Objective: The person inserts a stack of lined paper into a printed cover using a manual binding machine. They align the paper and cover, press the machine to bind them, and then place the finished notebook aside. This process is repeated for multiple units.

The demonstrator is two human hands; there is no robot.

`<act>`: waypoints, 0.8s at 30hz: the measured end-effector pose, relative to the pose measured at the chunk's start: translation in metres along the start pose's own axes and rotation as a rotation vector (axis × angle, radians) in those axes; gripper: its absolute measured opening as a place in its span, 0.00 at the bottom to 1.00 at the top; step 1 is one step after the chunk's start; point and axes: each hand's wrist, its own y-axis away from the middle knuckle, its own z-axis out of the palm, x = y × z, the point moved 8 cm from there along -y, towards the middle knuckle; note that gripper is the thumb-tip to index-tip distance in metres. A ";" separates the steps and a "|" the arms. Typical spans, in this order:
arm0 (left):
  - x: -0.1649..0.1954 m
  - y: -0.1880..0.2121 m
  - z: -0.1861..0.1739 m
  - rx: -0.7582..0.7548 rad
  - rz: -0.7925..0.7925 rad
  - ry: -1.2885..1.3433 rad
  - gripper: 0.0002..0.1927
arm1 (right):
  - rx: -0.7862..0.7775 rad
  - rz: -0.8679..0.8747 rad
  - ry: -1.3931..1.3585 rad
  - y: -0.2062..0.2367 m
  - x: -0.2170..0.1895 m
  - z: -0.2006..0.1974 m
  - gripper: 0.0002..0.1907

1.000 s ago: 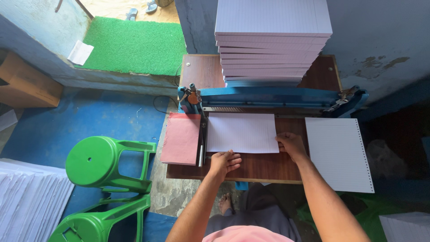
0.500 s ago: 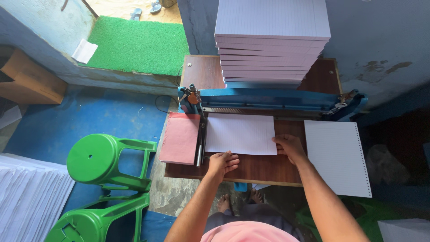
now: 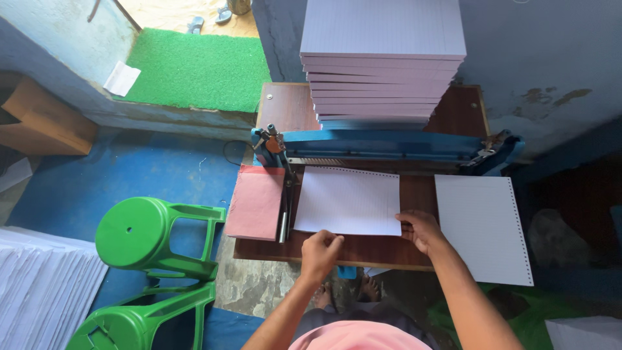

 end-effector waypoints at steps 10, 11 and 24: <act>0.064 -0.005 0.008 0.229 0.799 -0.684 0.17 | -0.063 0.007 -0.191 0.003 -0.012 -0.003 0.08; 0.064 -0.009 0.006 0.233 0.821 -0.668 0.16 | -0.061 0.004 -0.207 0.002 -0.014 -0.002 0.08; 0.151 -0.018 -0.026 0.186 0.815 -0.424 0.11 | -0.091 -0.330 0.119 0.019 -0.055 0.010 0.32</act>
